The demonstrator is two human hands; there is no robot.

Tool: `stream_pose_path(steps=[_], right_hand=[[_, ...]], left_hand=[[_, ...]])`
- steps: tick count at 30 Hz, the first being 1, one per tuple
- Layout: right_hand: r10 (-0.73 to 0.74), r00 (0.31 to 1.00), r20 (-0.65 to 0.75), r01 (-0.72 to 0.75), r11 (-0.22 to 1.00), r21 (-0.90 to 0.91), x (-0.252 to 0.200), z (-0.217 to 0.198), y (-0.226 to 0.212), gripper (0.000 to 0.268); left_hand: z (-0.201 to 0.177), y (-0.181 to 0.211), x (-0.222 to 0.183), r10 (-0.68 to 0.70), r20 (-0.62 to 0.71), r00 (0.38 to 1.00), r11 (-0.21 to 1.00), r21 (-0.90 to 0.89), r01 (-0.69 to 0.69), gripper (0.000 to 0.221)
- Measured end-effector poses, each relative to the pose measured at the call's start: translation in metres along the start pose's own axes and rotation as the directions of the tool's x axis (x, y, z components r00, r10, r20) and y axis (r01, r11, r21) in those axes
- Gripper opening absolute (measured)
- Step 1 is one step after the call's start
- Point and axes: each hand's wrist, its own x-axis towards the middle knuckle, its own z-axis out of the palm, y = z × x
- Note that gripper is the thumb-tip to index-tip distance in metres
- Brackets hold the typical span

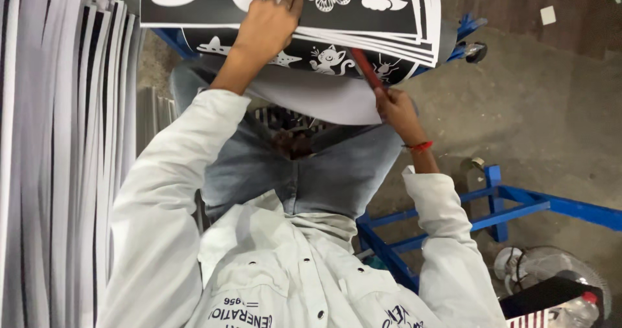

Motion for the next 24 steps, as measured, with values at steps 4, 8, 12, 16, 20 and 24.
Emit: stream_pose_path(steps=[4,8,12,16,20,24], right_hand=[[0.072,0.994,0.08,-0.099,0.893,0.44,-0.008,-0.002,-0.013,0.039],[0.101,0.991,0.089,-0.134,0.797,0.589,-0.009,0.014,-0.013,0.033],[0.084,0.974,-0.208,0.119,0.592,0.797,0.012,0.045,0.015,0.026],[0.192,0.835,-0.516,0.392,0.45,0.802,0.046,0.046,0.048,0.025],[0.263,0.728,-0.633,0.45,0.513,0.731,0.081,0.092,0.038,0.025],[0.335,0.793,-0.509,0.277,0.547,0.79,0.08,0.178,-0.011,0.021]], left_hand=[[0.005,0.006,-0.013,-0.013,-0.096,0.995,1.0,0.007,0.013,0.074],[0.027,-0.001,0.016,-0.081,-0.07,0.994,0.996,0.026,0.083,0.067],[0.058,-0.02,0.057,-0.209,0.241,0.948,0.959,-0.136,0.246,0.045],[0.073,-0.02,0.055,-0.165,-0.047,0.985,0.986,-0.041,0.163,0.073],[0.065,-0.02,0.033,-0.115,-0.028,0.993,0.993,-0.04,0.114,0.08],[0.057,-0.012,0.017,-0.05,0.021,0.999,0.999,0.003,0.05,0.075]])
